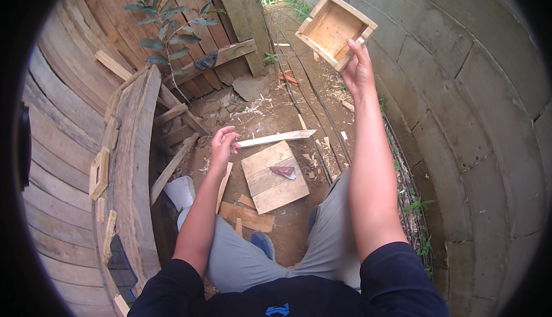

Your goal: The person assembles a small wooden box by hand, fitting side panels into grooves on a base and repeatedly checking the fit. The person rotates the box to inspect the joints and alignment from multiple angles.

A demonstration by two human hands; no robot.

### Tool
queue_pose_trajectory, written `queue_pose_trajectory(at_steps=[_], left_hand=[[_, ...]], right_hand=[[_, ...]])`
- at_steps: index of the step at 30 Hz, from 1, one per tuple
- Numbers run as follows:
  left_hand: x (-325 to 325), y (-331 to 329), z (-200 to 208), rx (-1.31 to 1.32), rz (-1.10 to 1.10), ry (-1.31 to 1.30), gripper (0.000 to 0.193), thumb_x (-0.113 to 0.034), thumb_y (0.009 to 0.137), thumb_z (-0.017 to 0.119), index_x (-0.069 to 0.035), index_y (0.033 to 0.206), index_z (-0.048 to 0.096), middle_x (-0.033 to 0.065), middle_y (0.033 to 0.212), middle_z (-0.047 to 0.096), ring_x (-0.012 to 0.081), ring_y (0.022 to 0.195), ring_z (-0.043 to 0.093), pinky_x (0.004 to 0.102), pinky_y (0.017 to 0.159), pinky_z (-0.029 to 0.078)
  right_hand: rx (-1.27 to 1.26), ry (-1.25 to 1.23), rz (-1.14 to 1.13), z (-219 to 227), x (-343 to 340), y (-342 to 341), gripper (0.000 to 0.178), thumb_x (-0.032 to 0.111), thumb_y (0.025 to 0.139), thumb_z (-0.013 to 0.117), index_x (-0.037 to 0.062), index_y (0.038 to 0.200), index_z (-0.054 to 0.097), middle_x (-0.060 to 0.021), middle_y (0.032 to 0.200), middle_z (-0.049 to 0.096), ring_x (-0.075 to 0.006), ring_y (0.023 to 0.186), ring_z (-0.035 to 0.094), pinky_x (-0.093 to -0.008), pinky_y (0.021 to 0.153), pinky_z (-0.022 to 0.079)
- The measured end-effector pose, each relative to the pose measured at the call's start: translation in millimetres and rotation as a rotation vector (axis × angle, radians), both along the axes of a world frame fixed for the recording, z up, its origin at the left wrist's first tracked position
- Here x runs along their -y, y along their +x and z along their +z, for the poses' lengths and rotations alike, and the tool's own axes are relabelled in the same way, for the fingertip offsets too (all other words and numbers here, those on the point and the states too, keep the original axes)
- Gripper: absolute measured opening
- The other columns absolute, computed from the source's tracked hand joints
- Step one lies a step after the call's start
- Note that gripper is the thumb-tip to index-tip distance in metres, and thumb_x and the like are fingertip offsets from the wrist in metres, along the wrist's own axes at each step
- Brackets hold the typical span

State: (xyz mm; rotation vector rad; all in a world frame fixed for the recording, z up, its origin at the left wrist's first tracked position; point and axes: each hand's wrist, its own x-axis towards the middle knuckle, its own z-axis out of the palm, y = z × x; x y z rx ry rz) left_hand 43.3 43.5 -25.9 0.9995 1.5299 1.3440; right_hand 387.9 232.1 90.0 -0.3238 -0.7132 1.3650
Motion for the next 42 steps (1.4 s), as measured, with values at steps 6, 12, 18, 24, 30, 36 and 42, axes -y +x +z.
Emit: queue_pose_trajectory(at_steps=[6,12,18,24,30,36,42], left_hand=[[0.0,-0.7,0.4,0.008,0.002,-0.005,0.031,-0.015,0.096,0.052,-0.005,0.124,0.053,0.0059,0.101,0.065,0.0092,0.072,0.061,0.0223,0.057,0.047],[-1.0,0.4,-1.3,0.003,-0.006,0.0,0.03,-0.015,0.096,0.053,-0.005,0.124,0.053,0.0058,0.101,0.064,0.0091,0.071,0.061,0.0223,0.056,0.047],[-0.9,-0.7,0.0,0.007,-0.003,0.003,0.03,-0.016,0.096,0.053,-0.005,0.124,0.053,0.0057,0.1,0.065,0.0093,0.071,0.061,0.0222,0.056,0.047],[-1.4,-2.7,-4.9,0.035,0.017,0.04,0.03,-0.016,0.094,0.057,-0.005,0.122,0.054,0.0079,0.098,0.066,0.0101,0.066,0.062,0.0214,0.052,0.046],[-1.0,-2.9,-3.6,0.037,0.021,0.029,0.029,-0.016,0.095,0.056,-0.005,0.122,0.054,0.008,0.099,0.066,0.0102,0.067,0.062,0.0216,0.052,0.046],[-1.9,-0.4,-0.9,0.037,0.014,0.037,0.03,-0.016,0.094,0.057,-0.005,0.121,0.054,0.0081,0.099,0.065,0.0104,0.067,0.062,0.0217,0.052,0.046],[-1.9,-2.1,-2.5,0.013,-0.007,0.005,0.031,-0.017,0.096,0.054,-0.007,0.125,0.052,0.0048,0.1,0.064,0.0093,0.071,0.061,0.0222,0.057,0.047]], right_hand=[[0.853,-0.349,-0.235,-37.5,-8.1,3.1,0.044,0.01,0.071,0.07,0.0003,0.113,0.06,-0.0126,0.103,0.067,-0.0224,0.092,0.064,-0.0367,0.08,0.05],[1.904,-0.29,-0.102,-61.5,-6.8,-13.7,0.041,0.015,0.074,0.066,-0.001,0.112,0.067,-0.0235,0.109,0.068,-0.0342,0.107,0.066,-0.0402,0.087,0.051],[1.231,-0.123,-0.275,-25.7,5.9,-25.8,0.032,0.013,0.077,0.07,-0.0023,0.104,0.067,-0.0166,0.099,0.07,-0.0234,0.088,0.068,-0.0352,0.082,0.051],[0.692,0.09,-0.578,7.9,22.6,-43.4,0.049,0.011,0.075,0.077,-0.0001,0.116,0.054,-0.0091,0.105,0.065,-0.0169,0.094,0.062,-0.0324,0.085,0.05],[1.274,0.037,-0.629,-16.0,16.5,-36.5,0.046,0.018,0.07,0.076,0.0105,0.113,0.062,-0.0172,0.096,0.071,-0.0318,0.09,0.07,-0.0394,0.081,0.054],[2.012,-0.001,-0.091,-37.0,28.0,-40.7,0.05,0.016,0.066,0.072,0.02,0.116,0.071,-0.0124,0.114,0.07,-0.0303,0.106,0.066,-0.0391,0.091,0.052],[1.402,0.034,-0.586,-1.9,34.8,-52.3,0.043,0.016,0.07,0.074,0.0145,0.112,0.068,-0.0138,0.097,0.071,-0.0278,0.092,0.069,-0.0395,0.083,0.054]])
